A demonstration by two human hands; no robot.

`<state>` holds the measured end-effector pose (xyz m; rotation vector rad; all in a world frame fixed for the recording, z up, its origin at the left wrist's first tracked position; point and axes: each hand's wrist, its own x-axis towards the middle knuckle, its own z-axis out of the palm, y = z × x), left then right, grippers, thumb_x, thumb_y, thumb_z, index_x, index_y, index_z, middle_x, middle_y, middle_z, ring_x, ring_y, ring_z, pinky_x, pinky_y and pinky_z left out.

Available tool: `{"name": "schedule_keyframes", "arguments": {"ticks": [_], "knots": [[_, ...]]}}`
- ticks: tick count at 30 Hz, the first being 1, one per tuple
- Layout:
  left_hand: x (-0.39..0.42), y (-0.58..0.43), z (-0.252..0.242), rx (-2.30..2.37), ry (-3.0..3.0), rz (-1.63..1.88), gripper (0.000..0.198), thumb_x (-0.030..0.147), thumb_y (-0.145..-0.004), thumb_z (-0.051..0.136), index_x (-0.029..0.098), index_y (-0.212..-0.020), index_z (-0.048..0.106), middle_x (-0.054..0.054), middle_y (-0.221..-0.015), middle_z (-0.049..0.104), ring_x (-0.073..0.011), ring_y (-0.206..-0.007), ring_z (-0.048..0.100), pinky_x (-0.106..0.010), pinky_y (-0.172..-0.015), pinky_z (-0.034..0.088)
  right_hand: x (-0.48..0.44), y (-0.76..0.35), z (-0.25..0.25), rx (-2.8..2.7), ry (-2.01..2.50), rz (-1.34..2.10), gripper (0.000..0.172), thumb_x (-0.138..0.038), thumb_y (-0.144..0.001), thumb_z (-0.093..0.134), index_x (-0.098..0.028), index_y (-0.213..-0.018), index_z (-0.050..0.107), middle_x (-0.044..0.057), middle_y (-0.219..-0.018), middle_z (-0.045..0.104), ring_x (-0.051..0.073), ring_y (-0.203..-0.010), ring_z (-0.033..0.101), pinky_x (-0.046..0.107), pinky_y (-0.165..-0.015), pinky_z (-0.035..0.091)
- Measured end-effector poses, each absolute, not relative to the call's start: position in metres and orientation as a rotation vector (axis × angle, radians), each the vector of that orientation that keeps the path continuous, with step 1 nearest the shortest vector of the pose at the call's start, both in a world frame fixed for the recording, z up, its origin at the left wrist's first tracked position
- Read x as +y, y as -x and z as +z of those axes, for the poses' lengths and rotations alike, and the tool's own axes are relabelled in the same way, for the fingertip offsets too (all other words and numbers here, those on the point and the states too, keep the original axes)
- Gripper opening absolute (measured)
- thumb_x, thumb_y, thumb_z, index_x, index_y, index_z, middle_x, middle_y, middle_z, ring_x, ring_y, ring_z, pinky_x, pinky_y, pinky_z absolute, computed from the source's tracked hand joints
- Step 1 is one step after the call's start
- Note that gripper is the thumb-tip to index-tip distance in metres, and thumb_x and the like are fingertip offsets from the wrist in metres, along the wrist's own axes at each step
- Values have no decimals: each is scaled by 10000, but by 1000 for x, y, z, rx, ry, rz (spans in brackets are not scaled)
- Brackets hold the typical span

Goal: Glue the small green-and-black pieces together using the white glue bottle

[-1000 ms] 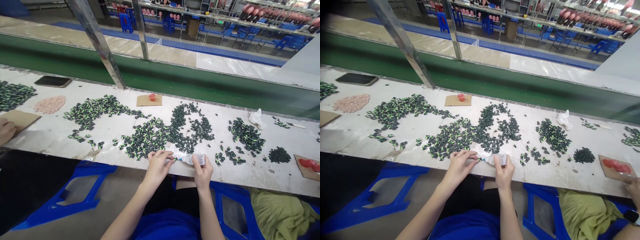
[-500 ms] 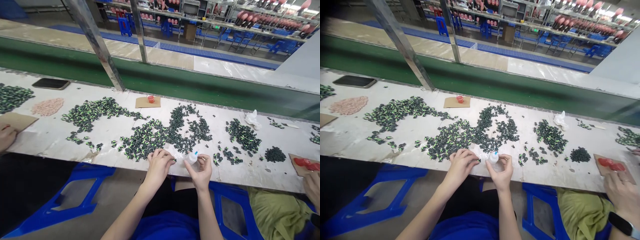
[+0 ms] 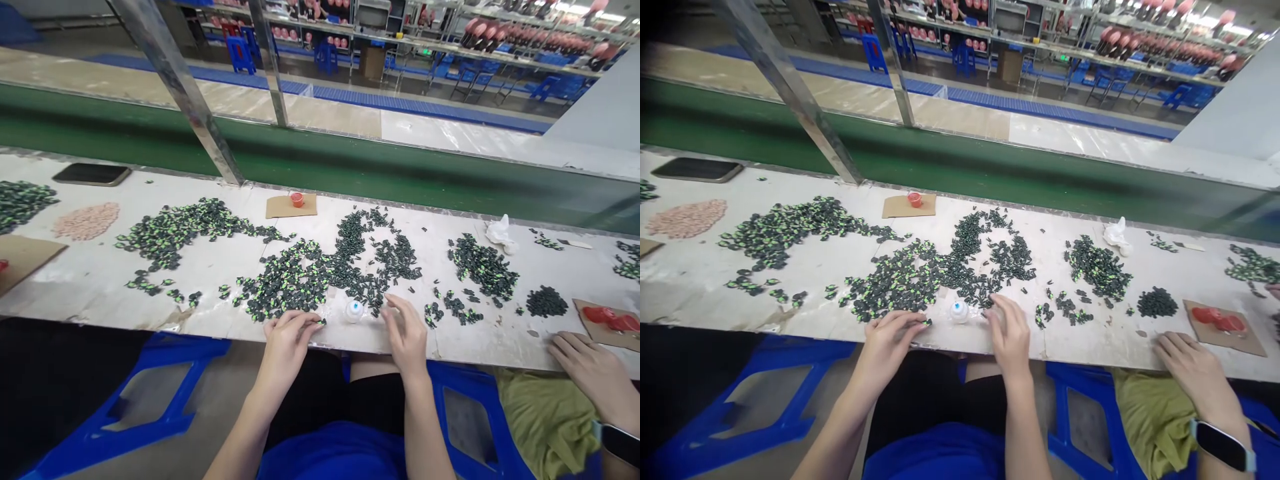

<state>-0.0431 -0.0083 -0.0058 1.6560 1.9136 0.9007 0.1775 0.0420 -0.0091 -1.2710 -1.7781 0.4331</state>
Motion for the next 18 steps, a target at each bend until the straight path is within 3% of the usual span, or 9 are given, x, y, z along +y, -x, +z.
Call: {"name": "schedule_keyframes", "arguments": {"ticks": [7,13,18], "knots": [[-16,39,-3,1824,-1596,1000,161,342,-838,563,255,-806,695,-21,-869,725,-222,-842,668,-414,-856,418,65,-194,1,-2228,1199,228,197,-210,-870,594,-337,-893,743,85,-1085,574,277,-1041,467,454,-814,506],[-21,33,-4,1728,-1541,1067,169,345,-842,561,230,-817,683,-28,-825,726,-195,-745,686,-363,-803,496,69,-191,-1,-2354,1180,202,112,-220,-819,671,-292,-761,735,88,-1008,577,285,-1013,475,470,-786,494],[-21,25,-3,1718,-1547,1087,157,298,-839,564,237,-884,701,-40,-872,731,-209,-822,678,-346,-799,519,65,-195,-2,-2331,1186,256,129,-253,-862,615,-250,-756,690,90,-951,584,274,-988,502,475,-809,491]]}}
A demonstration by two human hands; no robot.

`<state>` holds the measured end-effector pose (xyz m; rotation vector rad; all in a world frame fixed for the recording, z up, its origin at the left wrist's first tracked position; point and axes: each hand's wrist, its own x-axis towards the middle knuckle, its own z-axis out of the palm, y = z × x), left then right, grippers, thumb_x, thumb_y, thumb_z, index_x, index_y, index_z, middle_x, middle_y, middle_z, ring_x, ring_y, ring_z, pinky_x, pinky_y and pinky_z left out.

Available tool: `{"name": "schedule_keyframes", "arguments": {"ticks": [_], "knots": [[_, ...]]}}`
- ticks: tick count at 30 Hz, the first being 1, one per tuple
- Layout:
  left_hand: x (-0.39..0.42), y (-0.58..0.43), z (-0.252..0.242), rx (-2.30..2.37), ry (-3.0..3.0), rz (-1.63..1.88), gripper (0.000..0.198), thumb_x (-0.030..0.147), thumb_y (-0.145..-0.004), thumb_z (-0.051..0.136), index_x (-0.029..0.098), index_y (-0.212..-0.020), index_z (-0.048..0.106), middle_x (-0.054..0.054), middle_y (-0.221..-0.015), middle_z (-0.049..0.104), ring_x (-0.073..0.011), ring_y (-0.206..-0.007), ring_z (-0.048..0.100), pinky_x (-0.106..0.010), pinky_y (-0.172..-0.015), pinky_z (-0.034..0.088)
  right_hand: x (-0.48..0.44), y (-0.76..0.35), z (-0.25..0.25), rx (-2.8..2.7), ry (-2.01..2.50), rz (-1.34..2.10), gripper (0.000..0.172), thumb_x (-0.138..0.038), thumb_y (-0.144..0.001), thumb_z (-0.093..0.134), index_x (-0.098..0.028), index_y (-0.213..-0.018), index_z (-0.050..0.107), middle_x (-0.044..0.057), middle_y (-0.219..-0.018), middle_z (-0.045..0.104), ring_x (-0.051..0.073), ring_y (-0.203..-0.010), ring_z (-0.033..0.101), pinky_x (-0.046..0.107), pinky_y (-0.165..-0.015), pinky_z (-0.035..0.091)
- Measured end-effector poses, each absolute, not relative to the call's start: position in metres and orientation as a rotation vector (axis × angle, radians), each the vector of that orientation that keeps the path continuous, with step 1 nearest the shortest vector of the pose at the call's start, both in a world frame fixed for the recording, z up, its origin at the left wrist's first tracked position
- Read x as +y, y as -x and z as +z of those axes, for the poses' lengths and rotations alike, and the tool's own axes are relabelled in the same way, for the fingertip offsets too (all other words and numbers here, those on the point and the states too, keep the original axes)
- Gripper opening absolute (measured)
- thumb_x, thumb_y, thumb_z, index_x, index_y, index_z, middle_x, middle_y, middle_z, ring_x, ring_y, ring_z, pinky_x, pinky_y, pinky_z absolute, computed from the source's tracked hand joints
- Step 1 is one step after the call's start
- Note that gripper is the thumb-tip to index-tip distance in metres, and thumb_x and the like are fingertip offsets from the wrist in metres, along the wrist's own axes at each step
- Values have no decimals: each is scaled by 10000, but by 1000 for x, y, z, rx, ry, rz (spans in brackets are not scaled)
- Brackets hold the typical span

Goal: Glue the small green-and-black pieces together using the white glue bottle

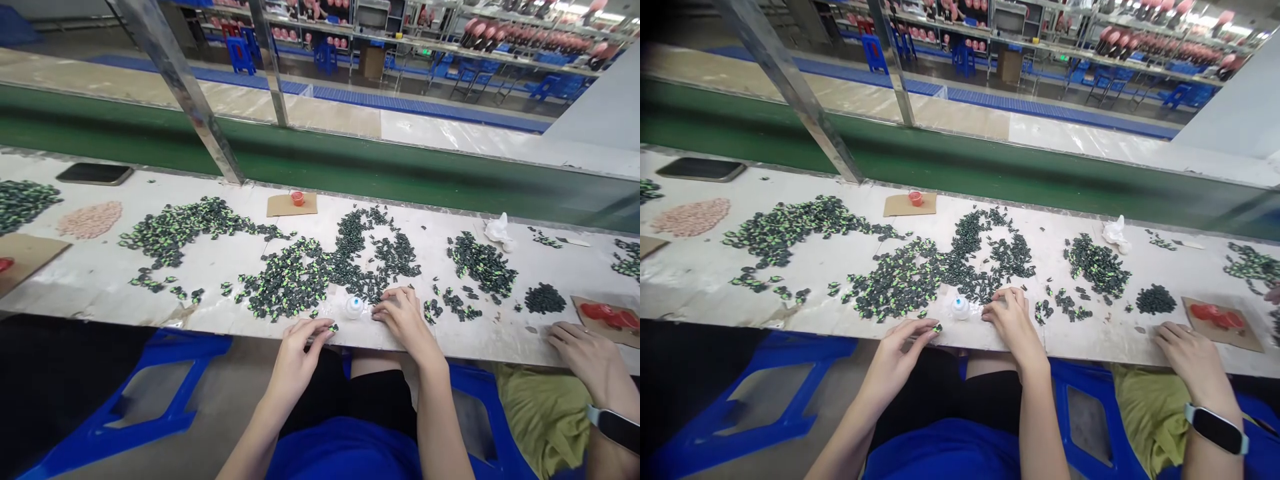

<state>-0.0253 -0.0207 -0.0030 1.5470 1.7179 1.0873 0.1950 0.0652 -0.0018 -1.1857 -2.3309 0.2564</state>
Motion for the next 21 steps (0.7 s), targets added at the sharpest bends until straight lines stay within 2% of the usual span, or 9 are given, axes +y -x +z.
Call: {"name": "schedule_keyframes", "arguments": {"ticks": [4,8,13,15,21], "knots": [[-20,18,0,1641,-1556,1089,165,266,-847,550,240,-897,706,-39,-888,729,-209,-862,669,-335,-806,528,58,-198,-1,-2250,1211,329,169,-278,-894,558,-240,-761,655,89,-919,596,274,-960,506,473,-802,486],[-20,8,1,1588,-1519,1122,157,248,-855,539,221,-881,692,-50,-877,709,-191,-835,666,-294,-750,543,43,-193,5,-2043,1249,487,122,-295,-888,571,-232,-809,639,74,-888,621,255,-944,519,439,-818,479],[-20,-3,0,1538,-1535,1200,159,236,-873,520,203,-883,676,-57,-867,694,-180,-803,666,-286,-735,549,17,-173,14,-1780,1215,812,124,-305,-865,606,-223,-778,639,53,-850,674,215,-877,582,342,-716,493],[-19,-6,1,1514,-1586,1223,163,226,-882,513,203,-891,674,-54,-860,693,-179,-796,665,-292,-743,549,12,-167,15,-1738,1192,906,107,-283,-861,611,-224,-782,653,45,-828,686,202,-855,601,330,-725,496],[-18,-9,3,1460,-1685,1232,159,189,-891,506,205,-907,664,-48,-848,688,-179,-809,664,-292,-739,545,9,-164,12,-1668,1208,972,67,-243,-832,649,-230,-774,679,36,-812,698,191,-845,621,322,-749,508]]}}
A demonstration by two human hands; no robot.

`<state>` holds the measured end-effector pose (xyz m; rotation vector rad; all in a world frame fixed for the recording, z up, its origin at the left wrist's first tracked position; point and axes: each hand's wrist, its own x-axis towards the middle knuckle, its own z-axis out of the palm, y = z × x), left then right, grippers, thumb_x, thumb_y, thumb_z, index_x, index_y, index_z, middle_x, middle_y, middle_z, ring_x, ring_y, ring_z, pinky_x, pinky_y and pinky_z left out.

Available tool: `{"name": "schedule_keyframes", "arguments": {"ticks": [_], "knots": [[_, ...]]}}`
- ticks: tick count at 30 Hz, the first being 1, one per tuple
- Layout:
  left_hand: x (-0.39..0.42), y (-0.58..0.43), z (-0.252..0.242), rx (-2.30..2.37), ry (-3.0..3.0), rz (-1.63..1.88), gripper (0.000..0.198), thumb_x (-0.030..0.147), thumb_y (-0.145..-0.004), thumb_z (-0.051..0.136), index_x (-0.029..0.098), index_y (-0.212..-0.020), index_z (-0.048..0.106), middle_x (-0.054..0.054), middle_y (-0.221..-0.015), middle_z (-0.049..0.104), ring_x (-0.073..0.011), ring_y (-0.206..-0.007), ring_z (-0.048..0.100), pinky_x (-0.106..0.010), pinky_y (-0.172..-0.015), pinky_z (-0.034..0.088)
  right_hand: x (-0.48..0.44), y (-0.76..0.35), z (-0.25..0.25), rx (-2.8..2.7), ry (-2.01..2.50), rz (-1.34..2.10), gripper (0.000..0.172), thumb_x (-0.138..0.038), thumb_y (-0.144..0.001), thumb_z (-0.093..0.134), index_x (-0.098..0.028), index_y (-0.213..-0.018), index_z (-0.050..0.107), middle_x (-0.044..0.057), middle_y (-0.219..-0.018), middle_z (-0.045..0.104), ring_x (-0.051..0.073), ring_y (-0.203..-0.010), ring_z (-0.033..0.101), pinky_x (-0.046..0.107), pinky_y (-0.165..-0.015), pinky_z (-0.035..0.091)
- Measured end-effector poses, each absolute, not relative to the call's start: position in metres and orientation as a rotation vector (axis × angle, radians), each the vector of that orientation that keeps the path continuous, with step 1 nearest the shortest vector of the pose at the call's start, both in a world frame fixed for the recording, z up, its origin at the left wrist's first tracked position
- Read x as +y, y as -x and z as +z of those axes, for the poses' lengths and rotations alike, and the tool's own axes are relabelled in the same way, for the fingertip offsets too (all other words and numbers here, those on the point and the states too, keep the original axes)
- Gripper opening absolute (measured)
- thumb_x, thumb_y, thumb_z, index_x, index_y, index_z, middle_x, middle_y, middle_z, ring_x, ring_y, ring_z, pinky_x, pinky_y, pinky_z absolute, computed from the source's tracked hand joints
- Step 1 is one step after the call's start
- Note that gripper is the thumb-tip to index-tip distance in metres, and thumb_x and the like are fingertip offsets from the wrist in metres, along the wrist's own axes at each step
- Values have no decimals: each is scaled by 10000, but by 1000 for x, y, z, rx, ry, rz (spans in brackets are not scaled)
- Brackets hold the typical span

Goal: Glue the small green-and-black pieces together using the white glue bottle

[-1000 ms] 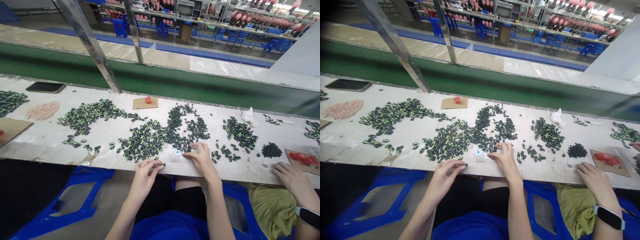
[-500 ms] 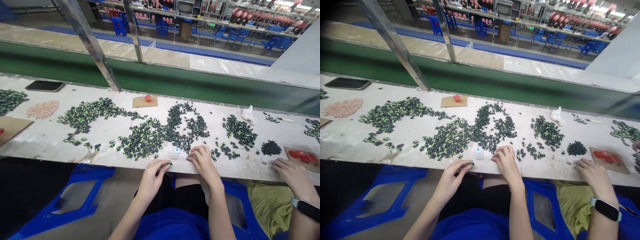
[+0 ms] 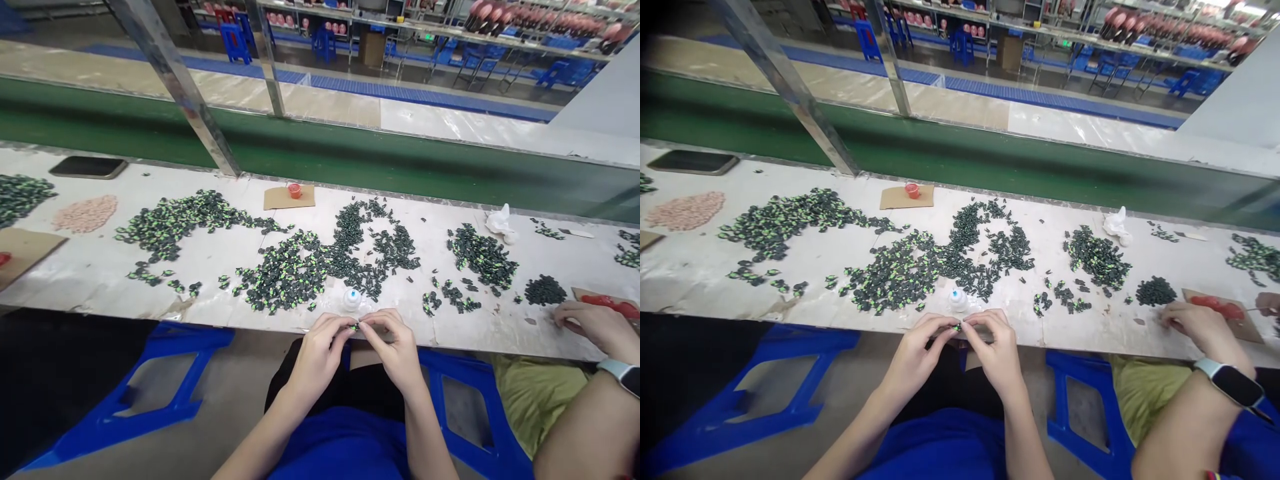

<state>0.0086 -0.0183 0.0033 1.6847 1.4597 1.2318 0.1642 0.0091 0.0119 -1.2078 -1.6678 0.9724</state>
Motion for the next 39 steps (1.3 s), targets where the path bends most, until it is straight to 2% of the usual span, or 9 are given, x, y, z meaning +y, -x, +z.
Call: {"name": "schedule_keyframes", "arguments": {"ticks": [11,14,17,23,31,35,39], "knots": [[-14,-6,11,1453,-1589,1166,113,183,-847,541,186,-898,642,-55,-863,683,-179,-824,662,-293,-756,546,6,-160,9,-1660,1191,932,70,-241,-831,647,-223,-782,695,50,-796,682,193,-838,634,319,-717,535],[-15,-7,13,1445,-1589,1145,112,183,-847,527,186,-905,623,-57,-871,672,-181,-822,658,-299,-754,547,7,-162,8,-1645,1203,989,69,-264,-816,661,-217,-782,697,51,-797,660,175,-762,633,286,-635,539],[-15,-7,15,1423,-1632,1132,116,176,-855,511,188,-914,611,-58,-871,659,-185,-834,647,-307,-758,540,8,-165,8,-1663,1201,1068,96,-275,-819,655,-213,-867,710,55,-825,648,152,-688,618,259,-558,531],[-15,-5,20,1379,-1784,1071,118,172,-894,468,195,-926,578,-62,-882,645,-192,-890,614,-321,-790,501,10,-170,19,-1824,1094,1109,149,-260,-870,593,-237,-958,711,74,-917,708,208,-920,618,314,-687,560],[-17,-4,23,1385,-2059,943,129,156,-929,447,206,-988,550,-39,-919,670,-192,-944,590,-354,-861,381,9,-174,23,-1757,1098,1148,113,-268,-842,627,-239,-899,721,66,-867,698,197,-861,637,294,-647,556],[-15,-4,21,1387,-2113,1052,160,125,-933,434,200,-1019,547,-37,-928,678,-170,-905,602,-336,-855,358,9,-175,22,-1717,1096,1183,107,-282,-840,629,-232,-860,722,65,-854,701,191,-842,639,291,-654,554],[-12,-4,19,1355,-2125,1160,174,104,-935,427,208,-944,567,-8,-849,682,-152,-847,615,-321,-831,352,10,-175,18,-1636,1095,1285,133,-337,-822,654,-226,-847,722,64,-864,696,185,-841,652,273,-645,558]]}}
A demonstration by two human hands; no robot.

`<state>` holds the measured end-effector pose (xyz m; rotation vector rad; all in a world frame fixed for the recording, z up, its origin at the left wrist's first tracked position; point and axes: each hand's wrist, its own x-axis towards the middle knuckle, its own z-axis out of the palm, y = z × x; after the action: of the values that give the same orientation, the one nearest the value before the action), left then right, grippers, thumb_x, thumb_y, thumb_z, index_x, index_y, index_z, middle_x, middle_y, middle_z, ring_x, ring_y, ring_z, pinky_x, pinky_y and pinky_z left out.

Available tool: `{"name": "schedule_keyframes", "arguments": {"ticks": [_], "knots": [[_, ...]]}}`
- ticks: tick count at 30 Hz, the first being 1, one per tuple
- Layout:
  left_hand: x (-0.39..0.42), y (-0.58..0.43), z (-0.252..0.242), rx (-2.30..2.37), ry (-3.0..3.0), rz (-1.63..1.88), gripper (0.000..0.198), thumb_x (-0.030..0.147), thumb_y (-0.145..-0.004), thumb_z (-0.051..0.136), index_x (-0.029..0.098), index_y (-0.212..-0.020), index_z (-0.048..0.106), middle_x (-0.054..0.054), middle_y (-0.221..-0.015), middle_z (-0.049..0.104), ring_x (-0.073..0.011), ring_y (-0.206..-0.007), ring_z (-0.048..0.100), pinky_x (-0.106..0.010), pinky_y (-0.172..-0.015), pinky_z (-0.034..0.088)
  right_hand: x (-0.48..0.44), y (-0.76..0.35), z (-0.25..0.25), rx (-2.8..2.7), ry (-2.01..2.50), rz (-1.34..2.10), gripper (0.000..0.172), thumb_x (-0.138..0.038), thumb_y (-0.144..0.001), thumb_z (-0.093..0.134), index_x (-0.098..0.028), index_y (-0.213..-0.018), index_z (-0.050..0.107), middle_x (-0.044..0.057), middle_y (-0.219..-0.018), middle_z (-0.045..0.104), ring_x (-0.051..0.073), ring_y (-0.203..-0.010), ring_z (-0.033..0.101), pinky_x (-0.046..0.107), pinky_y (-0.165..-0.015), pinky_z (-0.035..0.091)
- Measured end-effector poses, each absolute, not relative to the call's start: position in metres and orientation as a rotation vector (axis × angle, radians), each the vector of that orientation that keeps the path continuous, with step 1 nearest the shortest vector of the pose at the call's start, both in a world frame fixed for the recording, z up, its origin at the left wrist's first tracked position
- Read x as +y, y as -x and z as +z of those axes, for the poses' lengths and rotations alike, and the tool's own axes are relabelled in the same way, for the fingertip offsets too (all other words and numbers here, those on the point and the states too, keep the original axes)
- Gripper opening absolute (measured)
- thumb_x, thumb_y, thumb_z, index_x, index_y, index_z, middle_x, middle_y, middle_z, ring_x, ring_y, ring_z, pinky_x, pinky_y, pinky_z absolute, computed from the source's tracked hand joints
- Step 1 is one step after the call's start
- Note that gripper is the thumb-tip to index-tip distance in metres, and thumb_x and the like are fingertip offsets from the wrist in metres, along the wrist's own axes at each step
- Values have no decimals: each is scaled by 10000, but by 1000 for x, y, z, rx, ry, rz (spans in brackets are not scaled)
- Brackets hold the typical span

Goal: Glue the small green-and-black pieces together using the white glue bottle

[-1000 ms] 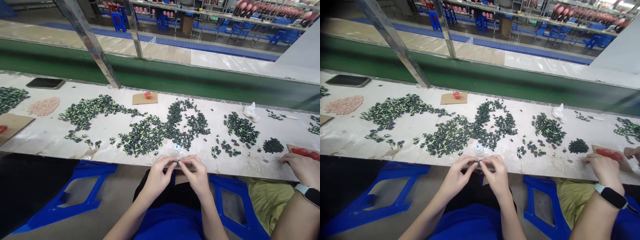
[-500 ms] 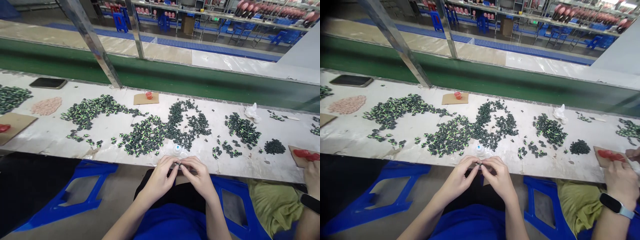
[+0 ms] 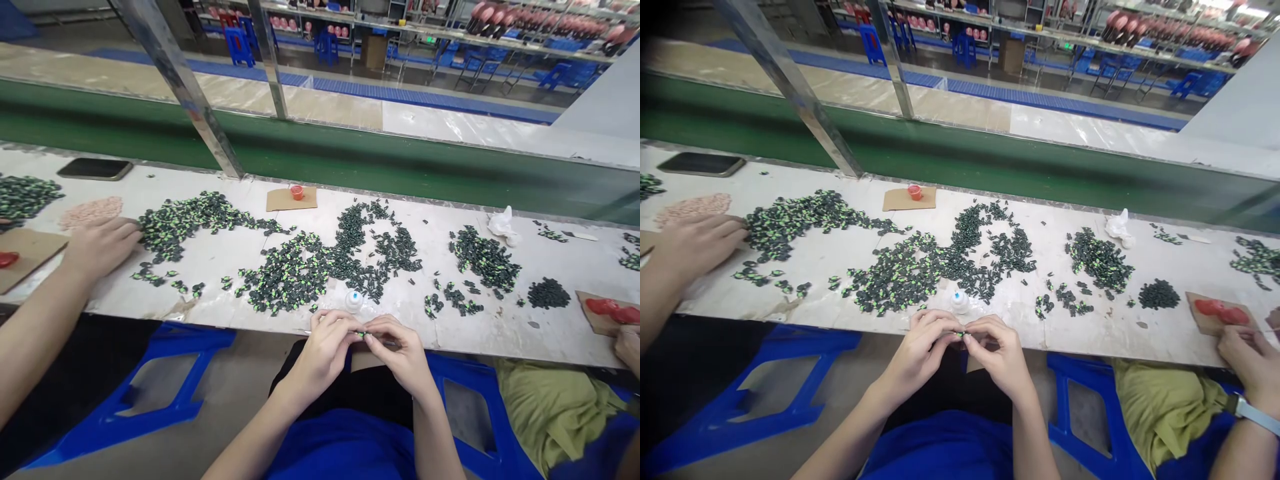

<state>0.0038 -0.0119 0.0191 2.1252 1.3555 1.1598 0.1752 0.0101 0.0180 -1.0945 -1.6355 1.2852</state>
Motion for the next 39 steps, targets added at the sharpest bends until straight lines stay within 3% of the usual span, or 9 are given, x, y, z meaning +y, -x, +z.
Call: {"name": "schedule_keyframes", "arguments": {"ticks": [10,22,26,29,33,35,39], "knots": [[-9,-4,16,1333,-2201,1137,213,94,-926,413,211,-949,590,-18,-815,689,-163,-816,632,-330,-807,379,11,-170,15,-1602,1040,1230,125,-315,-804,657,-212,-741,689,56,-785,672,162,-716,639,244,-523,515],[-13,-4,9,1268,-2245,1156,280,37,-898,389,182,-998,606,-45,-781,683,-185,-803,626,-359,-783,454,10,-169,13,-1730,1040,1133,100,-198,-785,629,-204,-687,614,28,-712,616,150,-672,585,256,-563,503],[-21,-7,4,1275,-2034,1066,315,108,-903,451,231,-1159,587,-66,-933,682,-193,-889,636,-350,-797,529,11,-180,16,-1841,1111,1080,112,-212,-813,609,-213,-702,611,32,-720,643,176,-726,604,307,-646,513],[-28,1,0,1361,-1904,1059,378,169,-898,489,253,-1265,530,-90,-1108,654,-213,-1035,626,-370,-875,544,16,-201,15,-1884,1234,864,90,-228,-827,597,-225,-744,632,51,-774,674,215,-814,606,367,-726,513],[-31,26,-4,1654,-1819,1182,248,230,-898,506,238,-1114,628,-83,-1083,671,-235,-1085,610,-391,-904,539,28,-239,8,-1746,1529,223,101,-305,-822,606,-231,-789,666,87,-808,681,296,-959,531,471,-803,476],[-30,39,-5,1789,-1787,1219,215,257,-892,519,234,-1062,649,-78,-1049,681,-239,-1073,606,-394,-885,543,35,-251,6,-1573,1670,-55,206,-372,-831,600,-194,-887,686,130,-900,679,325,-1004,495,510,-827,453],[-26,55,-9,1923,-1805,1242,213,276,-894,505,234,-1025,667,-66,-989,703,-252,-1041,586,-417,-861,532,48,-242,9,-1641,1641,-35,340,-451,-876,541,-176,-1020,680,142,-975,668,311,-982,502,505,-845,444]]}}
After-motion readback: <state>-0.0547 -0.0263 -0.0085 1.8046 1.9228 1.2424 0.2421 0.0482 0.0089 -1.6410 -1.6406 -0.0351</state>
